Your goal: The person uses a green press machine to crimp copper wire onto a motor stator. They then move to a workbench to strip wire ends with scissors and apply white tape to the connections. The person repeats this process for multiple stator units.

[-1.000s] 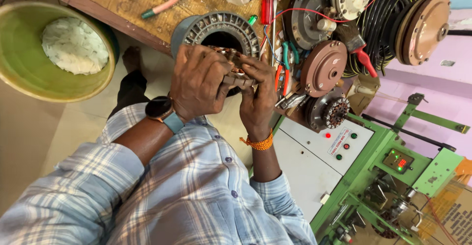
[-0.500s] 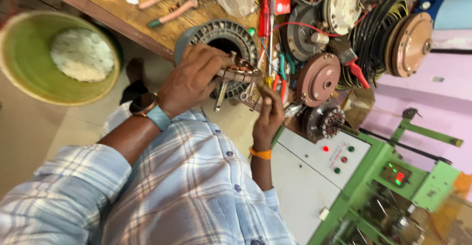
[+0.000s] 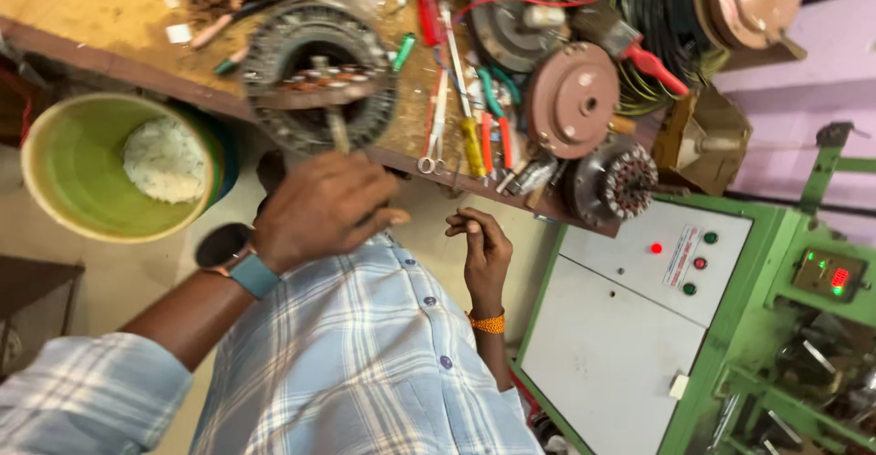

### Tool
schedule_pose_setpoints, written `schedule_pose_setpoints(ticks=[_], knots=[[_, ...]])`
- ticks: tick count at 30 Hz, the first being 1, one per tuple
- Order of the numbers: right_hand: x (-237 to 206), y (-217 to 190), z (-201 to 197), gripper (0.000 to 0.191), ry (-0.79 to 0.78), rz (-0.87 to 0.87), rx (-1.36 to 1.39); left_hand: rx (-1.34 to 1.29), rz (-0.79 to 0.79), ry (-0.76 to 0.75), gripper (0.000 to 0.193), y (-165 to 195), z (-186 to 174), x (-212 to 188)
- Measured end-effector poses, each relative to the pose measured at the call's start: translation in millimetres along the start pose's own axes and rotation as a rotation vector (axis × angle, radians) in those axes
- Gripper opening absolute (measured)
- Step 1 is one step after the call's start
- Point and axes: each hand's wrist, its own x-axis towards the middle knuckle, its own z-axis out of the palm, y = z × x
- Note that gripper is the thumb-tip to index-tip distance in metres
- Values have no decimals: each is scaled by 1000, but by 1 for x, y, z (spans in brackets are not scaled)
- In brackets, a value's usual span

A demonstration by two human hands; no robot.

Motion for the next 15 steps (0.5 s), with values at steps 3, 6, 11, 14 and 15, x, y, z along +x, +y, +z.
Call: schedule_pose_setpoints(ticks=[3, 6, 11, 14, 15], knots=[[-11, -25, -28, 25, 113, -43, 48, -285, -76, -127, 31, 46, 48, 22], [-41, -52, -72, 22, 275, -142, -35, -358, 23, -410, 30, 91, 98, 75], [-142, -80, -157, 21, 612, -235, -263, -478, 423, -764, 33, 201, 196, 149], [-214, -91, -193, 24, 1018, -116, -172, -569, 587, -876, 32, 280, 269, 163], [-237, -95, -200, 24, 1162, -99, -165, -600, 680, -878, 29, 303, 285, 163]])
